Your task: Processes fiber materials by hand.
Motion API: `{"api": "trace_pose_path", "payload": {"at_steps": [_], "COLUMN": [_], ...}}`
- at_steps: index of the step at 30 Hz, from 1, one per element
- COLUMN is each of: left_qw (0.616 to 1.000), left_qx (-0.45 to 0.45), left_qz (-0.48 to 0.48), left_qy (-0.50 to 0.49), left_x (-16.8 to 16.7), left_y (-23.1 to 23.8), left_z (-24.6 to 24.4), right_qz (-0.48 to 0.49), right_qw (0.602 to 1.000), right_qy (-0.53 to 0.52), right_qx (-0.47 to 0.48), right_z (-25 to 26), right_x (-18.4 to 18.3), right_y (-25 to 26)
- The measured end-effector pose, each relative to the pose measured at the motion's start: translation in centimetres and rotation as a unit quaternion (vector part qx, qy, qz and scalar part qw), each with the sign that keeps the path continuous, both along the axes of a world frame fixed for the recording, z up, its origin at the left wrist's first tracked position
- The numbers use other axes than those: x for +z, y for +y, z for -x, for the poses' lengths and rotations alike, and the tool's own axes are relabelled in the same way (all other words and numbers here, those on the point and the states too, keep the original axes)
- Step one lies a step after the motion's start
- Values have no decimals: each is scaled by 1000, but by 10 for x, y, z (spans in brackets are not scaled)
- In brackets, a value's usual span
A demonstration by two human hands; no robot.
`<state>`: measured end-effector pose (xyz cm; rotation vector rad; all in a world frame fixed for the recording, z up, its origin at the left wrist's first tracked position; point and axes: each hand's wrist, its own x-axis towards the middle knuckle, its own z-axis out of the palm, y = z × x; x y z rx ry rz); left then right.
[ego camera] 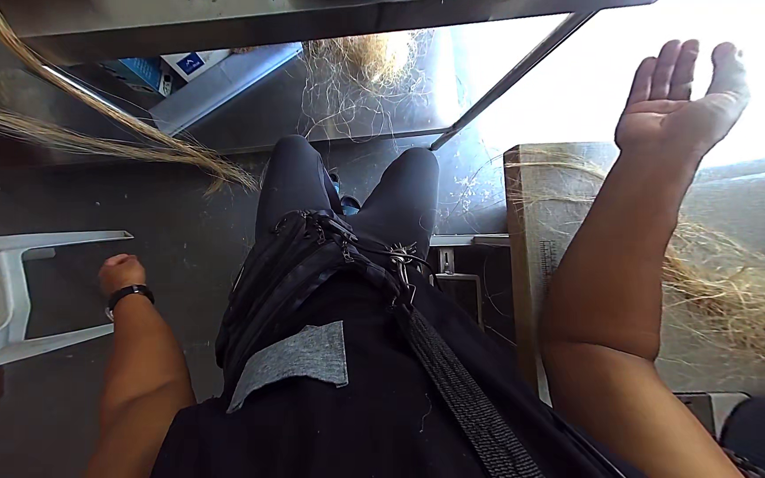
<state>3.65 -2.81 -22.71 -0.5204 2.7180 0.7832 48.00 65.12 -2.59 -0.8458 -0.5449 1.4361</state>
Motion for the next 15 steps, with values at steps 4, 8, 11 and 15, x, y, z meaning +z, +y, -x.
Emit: {"api": "trace_pose_path", "payload": {"at_steps": [4, 8, 11, 15], "left_qw": [991, 951, 872, 743], "left_qx": [-132, -296, -468, -663], "left_qz": [29, -92, -139, -70], "left_qy": [-13, -11, -33, -59], "left_x": [22, 52, 56, 42], "left_y": [64, 177, 258, 334], "left_z": [-3, -16, -32, -68], "right_qz": [-4, -7, -8, 0], "right_qw": [999, 997, 996, 997], "right_qy": [-2, -4, -11, -5], "right_qx": [52, 79, 83, 77], "right_z": [12, 22, 24, 23], "right_x": [-3, -2, -3, -3], "right_y": [-5, -12, -13, -12]}}
